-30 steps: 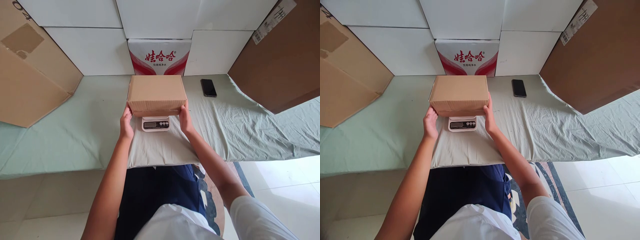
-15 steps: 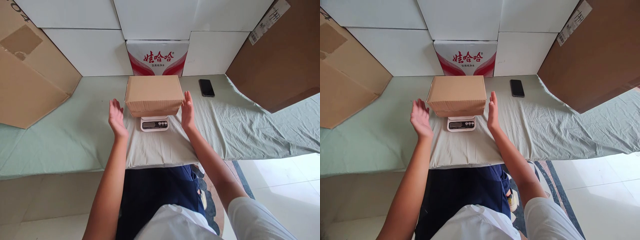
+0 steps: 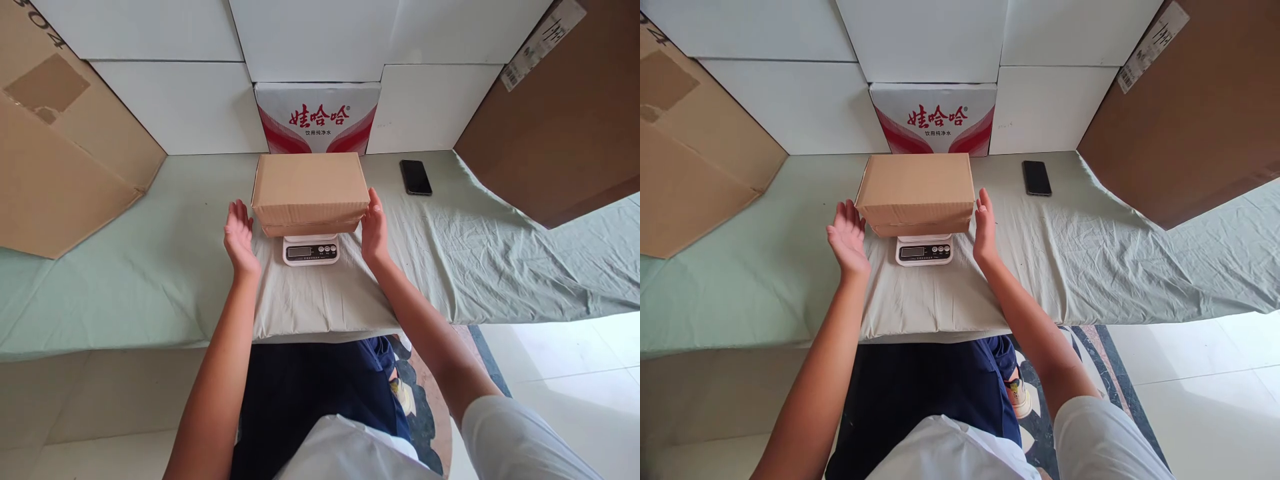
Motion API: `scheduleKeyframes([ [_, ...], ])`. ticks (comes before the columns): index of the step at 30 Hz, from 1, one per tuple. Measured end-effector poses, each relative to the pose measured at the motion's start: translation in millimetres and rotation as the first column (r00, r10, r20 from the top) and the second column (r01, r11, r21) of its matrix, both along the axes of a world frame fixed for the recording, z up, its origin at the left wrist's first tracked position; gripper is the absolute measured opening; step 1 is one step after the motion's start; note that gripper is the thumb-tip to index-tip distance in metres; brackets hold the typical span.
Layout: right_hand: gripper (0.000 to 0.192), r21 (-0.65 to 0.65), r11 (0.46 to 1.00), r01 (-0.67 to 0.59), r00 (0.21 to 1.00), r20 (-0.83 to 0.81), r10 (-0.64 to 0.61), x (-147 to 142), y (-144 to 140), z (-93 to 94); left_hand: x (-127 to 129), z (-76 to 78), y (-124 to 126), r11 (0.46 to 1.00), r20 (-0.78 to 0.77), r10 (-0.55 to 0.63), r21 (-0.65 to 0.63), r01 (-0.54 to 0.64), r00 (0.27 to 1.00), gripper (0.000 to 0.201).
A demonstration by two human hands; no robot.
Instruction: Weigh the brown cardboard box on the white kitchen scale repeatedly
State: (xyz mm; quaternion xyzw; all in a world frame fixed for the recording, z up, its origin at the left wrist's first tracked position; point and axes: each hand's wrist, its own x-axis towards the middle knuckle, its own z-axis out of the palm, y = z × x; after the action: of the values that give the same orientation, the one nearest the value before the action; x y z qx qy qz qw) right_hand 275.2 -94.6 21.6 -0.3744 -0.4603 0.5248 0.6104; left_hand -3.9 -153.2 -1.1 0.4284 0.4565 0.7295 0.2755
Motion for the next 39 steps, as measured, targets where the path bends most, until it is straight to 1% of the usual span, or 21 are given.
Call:
scheduleKeyframes([
  [4, 0.075, -0.010, 0.999, 0.037, 0.999, -0.019, -0.037, 0, 0, 1.7, 2, -0.7, 0, 1.000, -0.016, 0.000, -0.015, 0.000, 1.000, 0.086],
  [7, 0.074, -0.011, 0.999, 0.047, 0.999, -0.021, -0.047, 0, 1, 0.8, 3, 0.2, 0, 1.000, 0.002, -0.005, -0.010, 0.005, 1.000, 0.085],
  [13, 0.074, -0.023, 1.000, 0.019, 1.000, 0.011, -0.019, 1, 4, -2.8, 8, 4.9, 0, 1.000, 0.056, -0.011, -0.017, 0.012, 0.998, 0.089],
  [18, 0.070, -0.034, 0.999, -0.003, 1.000, -0.016, 0.002, -1, 1, 2.6, 9, 4.7, 1, 0.998, 0.026, -0.009, -0.057, 0.010, 1.000, 0.096],
  [24, 0.067, -0.024, 0.999, -0.026, 1.000, -0.014, 0.025, -1, -3, 8.3, 6, 3.6, 3, 0.998, -0.003, -0.013, -0.064, 0.012, 1.000, 0.099],
  [27, 0.068, -0.021, 0.999, -0.038, 0.999, -0.006, 0.038, 0, -3, 8.9, 9, 4.8, 1, 0.997, -0.004, -0.027, -0.076, 0.027, 1.000, 0.102],
  [30, 0.071, -0.015, 0.998, -0.057, 0.998, -0.011, 0.057, -1, -5, 9.8, 16, 7.2, -1, 0.993, -0.002, -0.076, -0.093, 0.075, 0.997, 0.099],
  [33, 0.074, 0.005, 0.999, -0.054, 0.998, -0.027, 0.054, -3, -7, 11.4, 22, 10.4, -4, 0.989, -0.022, -0.122, -0.081, 0.120, 0.992, 0.092],
  [39, 0.075, 0.086, 0.994, -0.067, 0.998, 0.017, 0.066, -6, -11, 14.3, 25, 13.8, -5, 0.989, -0.020, -0.130, -0.076, 0.128, 0.991, 0.092],
])
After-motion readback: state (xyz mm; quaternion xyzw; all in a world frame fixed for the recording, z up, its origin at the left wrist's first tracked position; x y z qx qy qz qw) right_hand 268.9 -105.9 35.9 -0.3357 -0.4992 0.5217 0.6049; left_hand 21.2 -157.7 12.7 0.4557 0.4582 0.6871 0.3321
